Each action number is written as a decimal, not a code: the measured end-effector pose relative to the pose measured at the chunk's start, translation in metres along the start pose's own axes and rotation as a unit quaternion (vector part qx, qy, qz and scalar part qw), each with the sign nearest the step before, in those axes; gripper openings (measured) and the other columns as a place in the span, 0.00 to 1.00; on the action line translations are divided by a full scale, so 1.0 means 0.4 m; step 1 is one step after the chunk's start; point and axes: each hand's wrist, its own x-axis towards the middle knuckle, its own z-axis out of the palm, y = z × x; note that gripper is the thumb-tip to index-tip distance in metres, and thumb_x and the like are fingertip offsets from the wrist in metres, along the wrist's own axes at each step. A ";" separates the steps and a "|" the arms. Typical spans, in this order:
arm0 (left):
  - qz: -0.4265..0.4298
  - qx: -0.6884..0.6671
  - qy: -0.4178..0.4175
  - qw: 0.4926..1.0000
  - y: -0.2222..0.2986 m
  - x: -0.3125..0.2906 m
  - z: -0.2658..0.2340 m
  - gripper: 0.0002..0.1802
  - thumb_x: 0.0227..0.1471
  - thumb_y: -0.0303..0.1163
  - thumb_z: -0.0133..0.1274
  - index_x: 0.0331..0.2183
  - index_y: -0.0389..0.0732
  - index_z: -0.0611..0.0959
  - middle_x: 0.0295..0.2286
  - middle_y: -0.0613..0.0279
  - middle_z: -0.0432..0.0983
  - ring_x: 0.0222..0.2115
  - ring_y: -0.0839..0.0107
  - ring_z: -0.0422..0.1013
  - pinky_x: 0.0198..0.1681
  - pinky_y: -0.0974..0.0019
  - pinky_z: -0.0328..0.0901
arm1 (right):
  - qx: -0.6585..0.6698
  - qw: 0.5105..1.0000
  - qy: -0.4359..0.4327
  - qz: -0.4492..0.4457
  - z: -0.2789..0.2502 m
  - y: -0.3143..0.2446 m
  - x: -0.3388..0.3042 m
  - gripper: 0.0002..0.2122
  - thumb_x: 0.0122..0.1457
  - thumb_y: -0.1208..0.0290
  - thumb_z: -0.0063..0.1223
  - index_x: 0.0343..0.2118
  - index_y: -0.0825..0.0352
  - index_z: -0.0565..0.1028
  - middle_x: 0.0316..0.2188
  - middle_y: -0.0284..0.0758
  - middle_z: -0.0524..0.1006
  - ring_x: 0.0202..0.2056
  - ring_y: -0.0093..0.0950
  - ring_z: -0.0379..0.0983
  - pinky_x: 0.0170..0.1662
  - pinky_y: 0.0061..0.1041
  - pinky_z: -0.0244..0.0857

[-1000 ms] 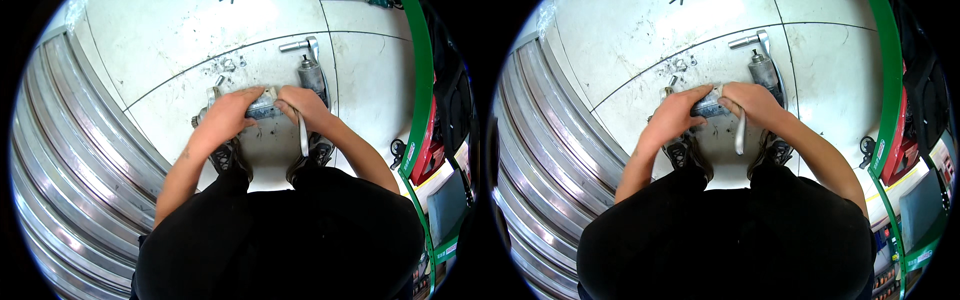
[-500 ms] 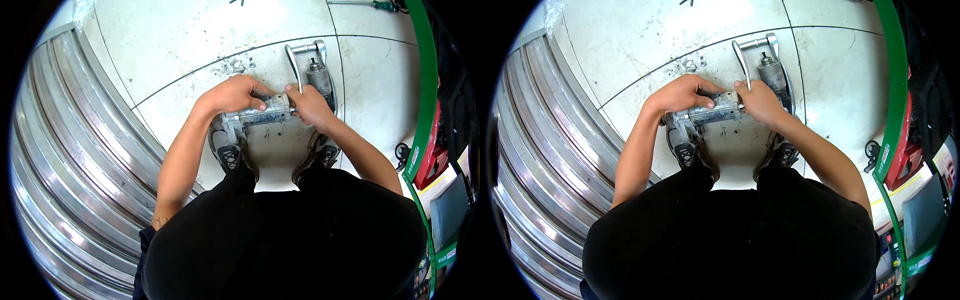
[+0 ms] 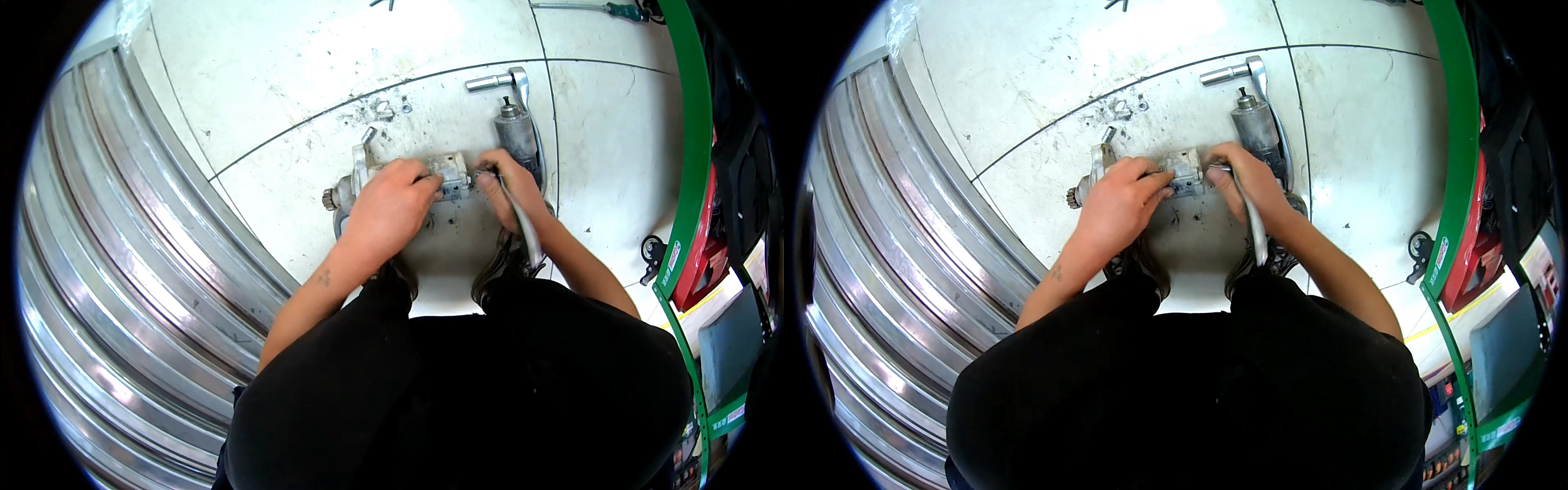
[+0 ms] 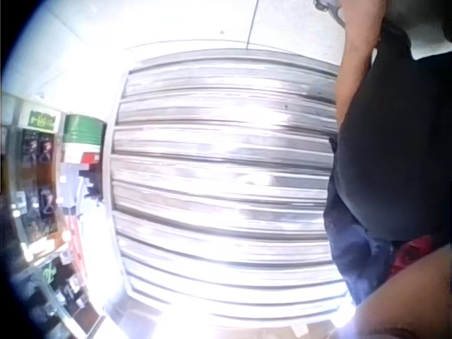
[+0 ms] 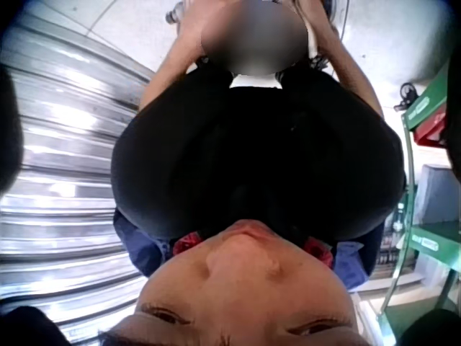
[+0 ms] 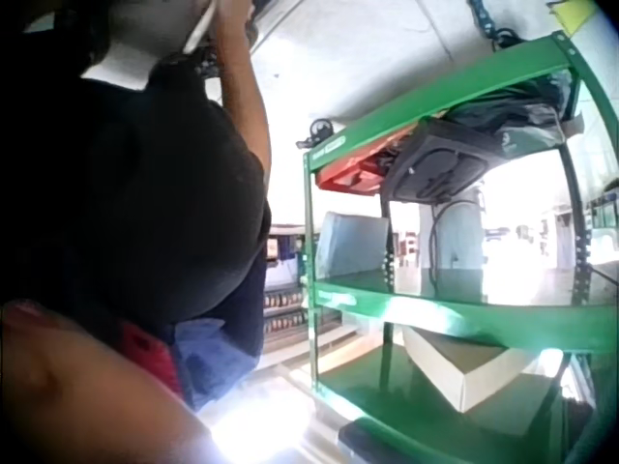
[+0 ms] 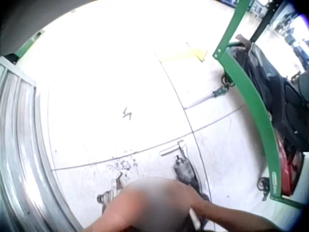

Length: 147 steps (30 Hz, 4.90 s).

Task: The person sits on the floor and uses a wrench and socket to remove bolts from a mechanical part. They then separate the housing to reveal internal gears and components.

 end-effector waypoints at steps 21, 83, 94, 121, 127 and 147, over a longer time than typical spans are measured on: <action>0.158 -0.007 0.142 0.977 0.096 0.039 -0.028 0.17 0.43 0.30 0.60 0.39 0.38 0.82 0.37 0.56 0.76 0.40 0.59 0.74 0.44 0.57 0.67 | -0.103 0.990 -0.069 0.072 -0.068 -0.133 -0.044 0.15 0.61 0.62 0.57 0.40 0.70 0.73 0.30 0.45 0.78 0.33 0.47 0.77 0.37 0.40 0.70; 0.021 0.012 -0.010 1.000 -0.019 0.064 0.060 0.32 0.40 0.42 0.70 0.49 0.43 0.82 0.43 0.59 0.79 0.45 0.56 0.74 0.49 0.57 0.70 | -0.027 0.997 -0.074 0.002 -0.025 0.006 0.020 0.10 0.65 0.67 0.56 0.39 0.70 0.79 0.25 0.30 0.77 0.27 0.19 0.69 0.34 0.22 0.65; -0.038 0.043 -0.006 0.998 -0.080 0.059 -0.015 0.22 0.59 0.44 0.57 0.49 0.40 0.83 0.42 0.52 0.81 0.42 0.53 0.77 0.47 0.61 0.71 | 0.180 0.959 -0.093 0.197 -0.022 -0.014 0.035 0.15 0.69 0.62 0.50 0.40 0.71 0.79 0.23 0.32 0.78 0.21 0.16 0.70 0.25 0.17 0.65; -0.094 0.069 0.064 0.991 -0.138 0.062 -0.068 0.17 0.61 0.41 0.55 0.49 0.45 0.84 0.42 0.54 0.83 0.43 0.57 0.79 0.48 0.61 0.70 | 0.161 0.978 -0.070 0.110 -0.012 -0.001 0.019 0.08 0.66 0.69 0.55 0.38 0.69 0.78 0.28 0.32 0.79 0.29 0.18 0.72 0.35 0.19 0.68; -0.085 0.060 0.057 0.993 -0.140 0.077 -0.063 0.17 0.61 0.40 0.55 0.49 0.45 0.84 0.42 0.54 0.83 0.43 0.57 0.79 0.49 0.61 0.70 | 0.152 0.986 -0.017 0.059 -0.003 0.027 -0.005 0.08 0.62 0.74 0.59 0.41 0.71 0.78 0.34 0.36 0.82 0.41 0.24 0.79 0.46 0.24 0.73; -0.064 0.048 0.110 0.991 -0.145 0.071 -0.042 0.15 0.60 0.38 0.55 0.43 0.40 0.85 0.37 0.50 0.82 0.36 0.52 0.78 0.42 0.57 0.71 | 0.174 0.977 -0.060 0.105 -0.003 0.003 0.013 0.11 0.66 0.65 0.55 0.39 0.69 0.77 0.27 0.31 0.78 0.27 0.17 0.71 0.32 0.20 0.67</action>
